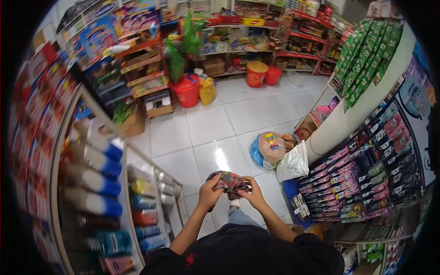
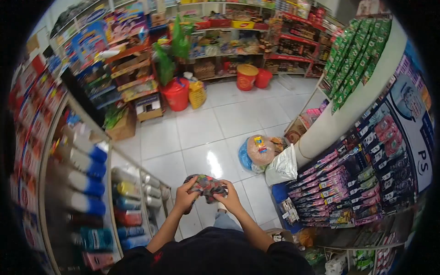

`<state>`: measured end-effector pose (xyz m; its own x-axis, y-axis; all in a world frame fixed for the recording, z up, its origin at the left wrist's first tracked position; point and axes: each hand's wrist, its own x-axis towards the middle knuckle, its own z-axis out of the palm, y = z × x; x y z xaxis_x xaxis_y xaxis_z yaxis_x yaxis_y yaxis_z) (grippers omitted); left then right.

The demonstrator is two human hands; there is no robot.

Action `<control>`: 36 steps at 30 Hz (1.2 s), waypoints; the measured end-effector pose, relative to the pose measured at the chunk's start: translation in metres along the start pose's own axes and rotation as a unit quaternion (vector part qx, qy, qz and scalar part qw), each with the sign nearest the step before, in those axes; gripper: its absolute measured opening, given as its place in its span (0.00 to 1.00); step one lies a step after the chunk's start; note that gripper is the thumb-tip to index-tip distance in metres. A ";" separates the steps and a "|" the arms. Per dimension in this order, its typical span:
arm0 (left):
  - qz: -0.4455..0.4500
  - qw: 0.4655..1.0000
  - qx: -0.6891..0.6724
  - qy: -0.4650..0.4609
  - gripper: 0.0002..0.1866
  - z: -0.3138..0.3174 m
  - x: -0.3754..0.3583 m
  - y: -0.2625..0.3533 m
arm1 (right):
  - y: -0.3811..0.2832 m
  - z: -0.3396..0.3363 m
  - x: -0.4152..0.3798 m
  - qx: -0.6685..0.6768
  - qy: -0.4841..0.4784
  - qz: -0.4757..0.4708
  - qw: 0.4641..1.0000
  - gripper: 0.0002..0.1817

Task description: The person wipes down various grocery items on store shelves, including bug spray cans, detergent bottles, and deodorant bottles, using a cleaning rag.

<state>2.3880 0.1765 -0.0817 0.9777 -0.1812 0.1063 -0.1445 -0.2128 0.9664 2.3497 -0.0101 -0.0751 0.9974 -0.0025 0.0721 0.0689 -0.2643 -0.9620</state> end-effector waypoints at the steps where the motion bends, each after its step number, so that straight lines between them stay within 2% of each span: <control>1: 0.042 0.998 0.000 -0.043 0.29 0.011 0.026 0.009 | 0.007 -0.008 0.017 0.077 0.034 0.011 0.996 0.34; 2: 0.083 0.993 0.001 -0.085 0.29 0.022 0.050 0.020 | 0.012 -0.016 0.036 0.078 0.045 0.010 0.996 0.34; 3: 0.108 0.987 -0.011 -0.120 0.30 0.032 0.074 0.032 | 0.015 -0.024 0.057 -0.018 0.067 -0.045 0.997 0.35; 4: 0.095 0.982 -0.034 -0.162 0.31 0.043 0.099 0.020 | 0.018 -0.032 0.082 -0.114 0.086 -0.100 0.985 0.37; 5: 0.064 0.980 -0.079 -0.172 0.32 0.051 0.118 0.018 | 0.035 -0.036 0.107 -0.084 0.115 -0.093 0.985 0.32; 6: 0.039 0.976 -0.124 -0.177 0.32 0.057 0.147 0.025 | 0.038 -0.049 0.139 -0.081 0.118 -0.104 0.984 0.32; 7: -0.025 0.954 -0.216 -0.205 0.32 0.057 0.172 0.036 | 0.040 -0.062 0.169 -0.093 0.067 -0.011 0.993 0.26; 8: -0.030 0.956 -0.211 -0.202 0.32 0.055 0.200 0.038 | 0.044 -0.068 0.188 -0.103 0.012 0.093 0.990 0.21; 9: -0.038 0.942 -0.267 -0.199 0.31 0.051 0.229 0.039 | 0.053 -0.072 0.212 -0.073 0.075 0.023 0.994 0.14; 10: -0.039 0.925 -0.323 -0.194 0.31 0.048 0.260 0.040 | 0.040 -0.083 0.237 -0.135 0.091 -0.030 0.986 0.14; 12: 0.018 0.913 -0.367 -0.179 0.33 0.042 0.315 0.044 | 0.021 -0.099 0.290 -0.152 0.141 -0.095 0.974 0.14; 14: 0.024 0.887 -0.439 -0.139 0.34 0.038 0.366 0.060 | 0.021 -0.113 0.346 -0.142 0.151 -0.115 0.972 0.12; 16: 0.054 0.872 -0.481 -0.065 0.40 0.034 0.425 0.057 | 0.038 -0.126 0.398 -0.155 0.148 -0.088 0.973 0.11; 17: 0.079 0.862 -0.496 -0.062 0.40 0.029 0.456 0.057 | 0.047 -0.134 0.425 -0.140 0.132 -0.079 0.978 0.11; 18: 0.082 0.823 -0.558 -0.066 0.38 0.027 0.485 0.055 | 0.055 -0.142 0.453 -0.126 0.116 -0.070 0.983 0.10; 19: 0.078 0.824 -0.556 -0.069 0.39 0.027 0.515 0.052 | 0.061 -0.147 0.482 -0.090 0.138 -0.101 0.981 0.09; 20: 0.072 0.825 -0.555 -0.074 0.40 0.028 0.545 0.050 | 0.070 -0.153 0.511 -0.094 0.151 -0.094 0.980 0.09; 22: 0.078 0.823 -0.552 -0.113 0.39 0.038 0.608 0.043 | 0.084 -0.170 0.573 0.089 0.192 -0.062 0.975 0.09; 23: 0.056 0.804 -0.583 -0.107 0.37 0.044 0.641 0.038 | 0.082 -0.185 0.601 0.143 0.199 -0.060 0.968 0.09; 24: 0.036 0.781 -0.615 -0.100 0.35 0.053 0.677 0.039 | 0.081 -0.202 0.629 0.136 0.214 -0.068 0.965 0.09; 25: -0.018 0.748 -0.659 -0.082 0.31 0.063 0.710 0.044 | 0.081 -0.222 0.652 0.219 0.225 -0.029 0.949 0.08; 26: -0.015 0.738 -0.668 -0.092 0.31 0.075 0.744 0.028 | 0.082 -0.243 0.672 0.298 0.230 0.009 0.926 0.07; 27: -0.043 0.712 -0.690 -0.120 0.30 0.088 0.786 -0.004 | 0.085 -0.261 0.691 0.281 0.267 -0.008 0.922 0.09; 28: -0.070 0.688 -0.707 -0.149 0.28 0.100 0.821 0.013 | 0.079 -0.280 0.711 0.275 0.273 -0.019 0.922 0.09; 29: -0.153 0.747 -0.645 -0.050 0.26 0.121 0.844 0.029 | 0.073 -0.296 0.723 0.309 0.293 -0.001 0.905 0.10; 32: -0.198 0.784 -0.582 -0.084 0.25 0.190 0.924 0.041 | 0.096 -0.352 0.757 0.357 0.334 0.005 0.872 0.15; 34: -0.195 0.782 -0.576 -0.134 0.26 0.245 0.970 0.051 | 0.108 -0.389 0.773 0.096 0.223 0.055 0.968 0.20; 35: -0.182 0.780 -0.575 -0.166 0.26 0.272 0.990 0.055 | 0.110 -0.407 0.781 0.060 0.186 0.104 0.975 0.25; 36: -0.188 0.779 -0.571 -0.177 0.26 0.298 1.009 0.057 | 0.124 -0.423 0.792 0.063 0.198 0.108 0.972 0.25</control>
<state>3.3212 -0.3049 0.0108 0.7857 -0.6086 -0.1106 0.5697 0.6422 0.5129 3.1395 -0.4532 -0.0262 0.9041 -0.4226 -0.0635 -0.1146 -0.0967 -0.9887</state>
